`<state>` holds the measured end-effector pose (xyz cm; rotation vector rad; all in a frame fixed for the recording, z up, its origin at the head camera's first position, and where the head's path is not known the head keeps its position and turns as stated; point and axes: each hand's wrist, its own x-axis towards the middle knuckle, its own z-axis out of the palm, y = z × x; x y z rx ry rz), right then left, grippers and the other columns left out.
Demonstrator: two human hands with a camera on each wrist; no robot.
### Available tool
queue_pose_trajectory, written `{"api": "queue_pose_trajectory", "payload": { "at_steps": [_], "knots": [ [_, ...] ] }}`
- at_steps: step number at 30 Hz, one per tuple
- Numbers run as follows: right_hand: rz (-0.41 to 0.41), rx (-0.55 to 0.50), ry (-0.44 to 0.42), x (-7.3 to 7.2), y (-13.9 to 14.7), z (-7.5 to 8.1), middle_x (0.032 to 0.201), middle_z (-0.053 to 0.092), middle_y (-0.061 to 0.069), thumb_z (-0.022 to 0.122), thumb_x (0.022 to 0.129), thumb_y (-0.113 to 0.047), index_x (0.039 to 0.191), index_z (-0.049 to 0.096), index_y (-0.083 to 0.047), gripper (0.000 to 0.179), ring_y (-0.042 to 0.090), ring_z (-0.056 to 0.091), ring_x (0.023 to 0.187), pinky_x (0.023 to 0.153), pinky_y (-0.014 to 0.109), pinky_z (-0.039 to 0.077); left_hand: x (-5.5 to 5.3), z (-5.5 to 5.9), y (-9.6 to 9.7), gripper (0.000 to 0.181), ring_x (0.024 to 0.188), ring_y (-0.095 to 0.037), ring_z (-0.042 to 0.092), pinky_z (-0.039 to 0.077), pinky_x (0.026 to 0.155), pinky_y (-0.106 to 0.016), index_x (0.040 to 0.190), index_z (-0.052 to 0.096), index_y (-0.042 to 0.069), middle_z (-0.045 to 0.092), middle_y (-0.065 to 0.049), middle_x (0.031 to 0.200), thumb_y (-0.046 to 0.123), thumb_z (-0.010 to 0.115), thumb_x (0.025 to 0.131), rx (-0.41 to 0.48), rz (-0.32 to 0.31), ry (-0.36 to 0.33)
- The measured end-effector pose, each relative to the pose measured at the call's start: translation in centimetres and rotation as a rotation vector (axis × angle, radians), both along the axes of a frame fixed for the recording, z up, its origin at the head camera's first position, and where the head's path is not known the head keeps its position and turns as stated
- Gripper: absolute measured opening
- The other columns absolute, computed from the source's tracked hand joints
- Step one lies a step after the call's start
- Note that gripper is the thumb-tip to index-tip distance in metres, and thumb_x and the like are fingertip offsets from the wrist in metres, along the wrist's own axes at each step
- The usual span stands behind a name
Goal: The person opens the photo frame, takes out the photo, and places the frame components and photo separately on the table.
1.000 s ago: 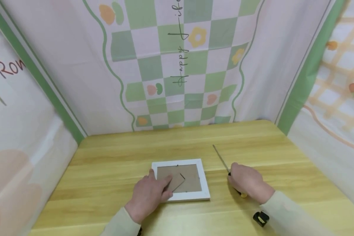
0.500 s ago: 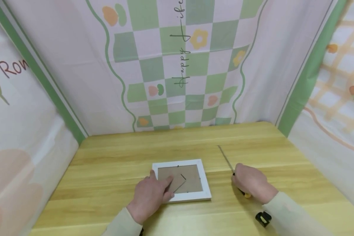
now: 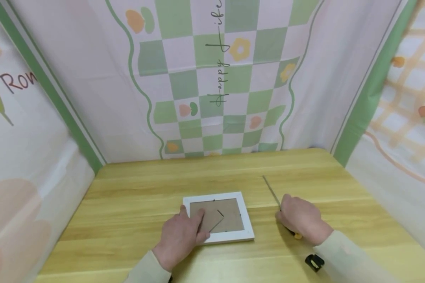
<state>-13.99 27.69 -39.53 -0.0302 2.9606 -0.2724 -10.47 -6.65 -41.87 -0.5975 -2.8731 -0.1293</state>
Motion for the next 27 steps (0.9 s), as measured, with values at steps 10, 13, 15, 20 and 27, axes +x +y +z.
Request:
{"api": "queue_pose_trajectory", "payload": {
  "at_steps": [10, 13, 15, 20, 27],
  "knots": [
    [0.129, -0.012, 0.112, -0.6, -2.8, 1.6, 0.072, 0.055, 0.008, 0.066, 0.1, -0.027, 0.101, 0.059, 0.003, 0.031, 0.021, 0.051, 0.059, 0.05, 0.034, 0.044, -0.2, 1.0, -0.6, 0.086, 0.064, -0.036, 0.069, 0.056, 0.047, -0.043, 0.145, 0.056, 0.002, 0.06, -0.041, 0.131, 0.062, 0.076, 0.086, 0.051, 0.077, -0.121],
    [0.165, -0.026, 0.094, -0.9, -3.6, 1.6, 0.083, 0.065, 0.013, 0.067, 0.1, -0.026, 0.111, 0.06, 0.007, 0.036, 0.024, 0.061, 0.068, 0.059, 0.04, 0.054, -0.3, 1.4, -0.9, 0.091, 0.074, -0.041, 0.072, 0.058, 0.052, -0.046, 0.146, 0.055, -0.001, 0.062, -0.037, 0.132, 0.063, 0.075, 0.086, 0.043, 0.102, -0.156],
    [0.184, -0.042, 0.077, -1.0, -4.1, 1.6, 0.098, 0.071, 0.02, 0.066, 0.099, -0.027, 0.118, 0.06, 0.009, 0.04, 0.032, 0.069, 0.081, 0.071, 0.048, 0.059, -0.4, 1.7, -1.3, 0.091, 0.078, -0.043, 0.073, 0.059, 0.054, -0.048, 0.146, 0.054, -0.004, 0.063, -0.036, 0.132, 0.063, 0.075, 0.087, 0.039, 0.105, -0.166],
    [0.224, -0.112, -0.004, -0.5, -5.2, 1.7, 0.124, 0.069, 0.029, 0.067, 0.098, -0.037, 0.133, 0.058, 0.008, 0.058, 0.047, 0.069, 0.109, 0.093, 0.059, 0.057, -1.2, 2.0, -1.9, 0.089, 0.09, -0.046, 0.073, 0.062, 0.061, -0.05, 0.144, 0.051, -0.011, 0.062, -0.036, 0.133, 0.056, 0.074, 0.091, 0.05, 0.077, -0.153],
    [0.23, -0.127, -0.076, 1.4, -6.7, 1.8, 0.097, 0.071, 0.009, 0.087, 0.076, -0.058, 0.13, 0.058, 0.001, 0.085, 0.022, 0.066, 0.079, 0.07, 0.044, 0.06, -3.5, 1.9, -2.1, 0.084, 0.114, -0.049, 0.067, 0.06, 0.088, -0.055, 0.146, 0.049, -0.012, 0.058, -0.034, 0.142, 0.053, 0.07, 0.096, 0.082, 0.055, -0.214]
  ]
}}
